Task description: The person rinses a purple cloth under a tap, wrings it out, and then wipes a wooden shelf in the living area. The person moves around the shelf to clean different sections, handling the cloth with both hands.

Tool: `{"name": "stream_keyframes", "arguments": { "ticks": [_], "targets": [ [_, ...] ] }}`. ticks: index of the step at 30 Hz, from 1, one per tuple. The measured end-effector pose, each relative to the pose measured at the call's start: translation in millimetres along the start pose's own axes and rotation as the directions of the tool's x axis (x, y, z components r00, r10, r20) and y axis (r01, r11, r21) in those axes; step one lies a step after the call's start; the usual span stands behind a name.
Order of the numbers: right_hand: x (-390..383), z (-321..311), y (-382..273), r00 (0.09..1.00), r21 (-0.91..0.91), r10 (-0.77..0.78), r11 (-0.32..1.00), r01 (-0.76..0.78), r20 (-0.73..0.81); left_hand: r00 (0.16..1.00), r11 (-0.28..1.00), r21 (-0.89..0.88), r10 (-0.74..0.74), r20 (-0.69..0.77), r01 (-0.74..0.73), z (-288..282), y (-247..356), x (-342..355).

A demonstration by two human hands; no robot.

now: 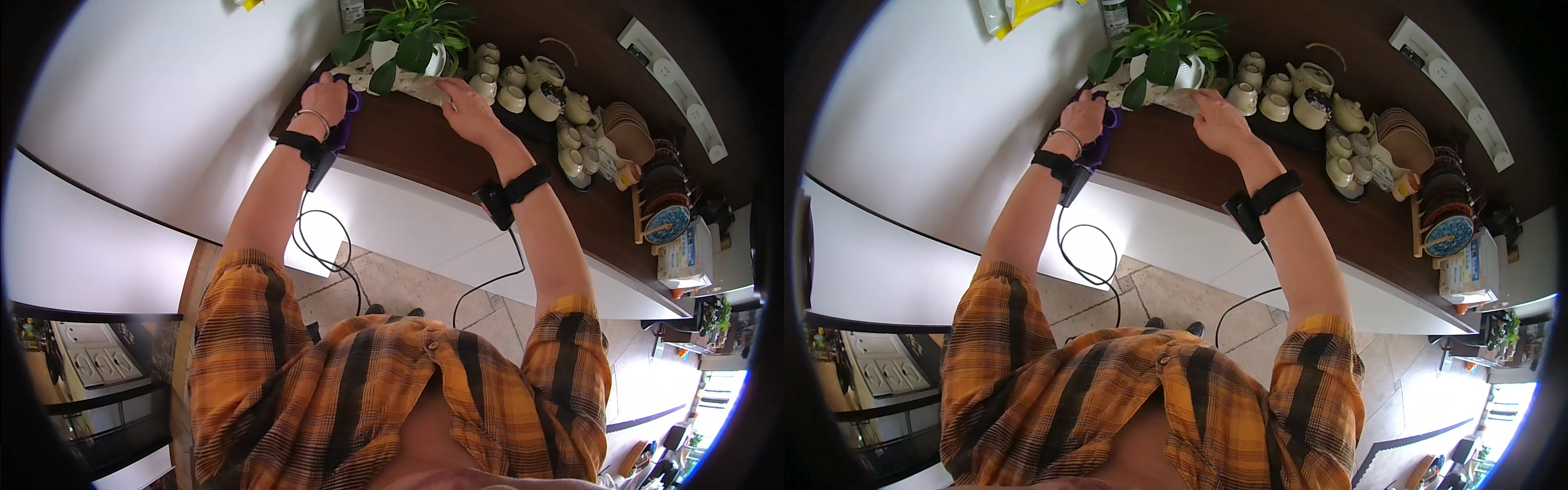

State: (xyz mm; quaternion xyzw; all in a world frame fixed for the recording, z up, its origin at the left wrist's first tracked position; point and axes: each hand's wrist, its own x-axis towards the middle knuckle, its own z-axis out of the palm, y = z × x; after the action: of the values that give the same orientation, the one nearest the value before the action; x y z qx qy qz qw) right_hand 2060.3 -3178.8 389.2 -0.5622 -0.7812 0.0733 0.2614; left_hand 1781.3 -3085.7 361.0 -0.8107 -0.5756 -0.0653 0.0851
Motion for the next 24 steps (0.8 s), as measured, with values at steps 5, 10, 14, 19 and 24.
{"name": "stream_keyframes", "arguments": {
  "ticks": [5,10,14,19,24],
  "targets": [
    [8,2,0,0.999,-0.005,-0.008,1.0,0.008,-0.051,0.945,0.938,-0.122,0.328,0.004,-0.326,-4,59,-12],
    [16,0,-2,0.998,0.026,-0.021,0.999,0.023,-0.061,0.874,0.821,-0.302,0.466,-0.137,-0.485,-8,92,-43],
    [21,1,0,0.994,0.01,-0.043,0.999,0.044,-0.104,0.935,0.902,-0.258,0.354,-0.018,-0.347,-14,70,-24],
    [24,-2,3,0.995,0.042,-0.045,0.998,0.049,-0.09,0.973,0.968,-0.131,0.222,0.067,-0.212,-9,39,-1],
    [23,-6,-4,0.998,-0.011,0.035,0.999,-0.036,-0.059,0.987,0.986,-0.091,0.147,0.067,-0.141,-3,24,8]
  ]
}}
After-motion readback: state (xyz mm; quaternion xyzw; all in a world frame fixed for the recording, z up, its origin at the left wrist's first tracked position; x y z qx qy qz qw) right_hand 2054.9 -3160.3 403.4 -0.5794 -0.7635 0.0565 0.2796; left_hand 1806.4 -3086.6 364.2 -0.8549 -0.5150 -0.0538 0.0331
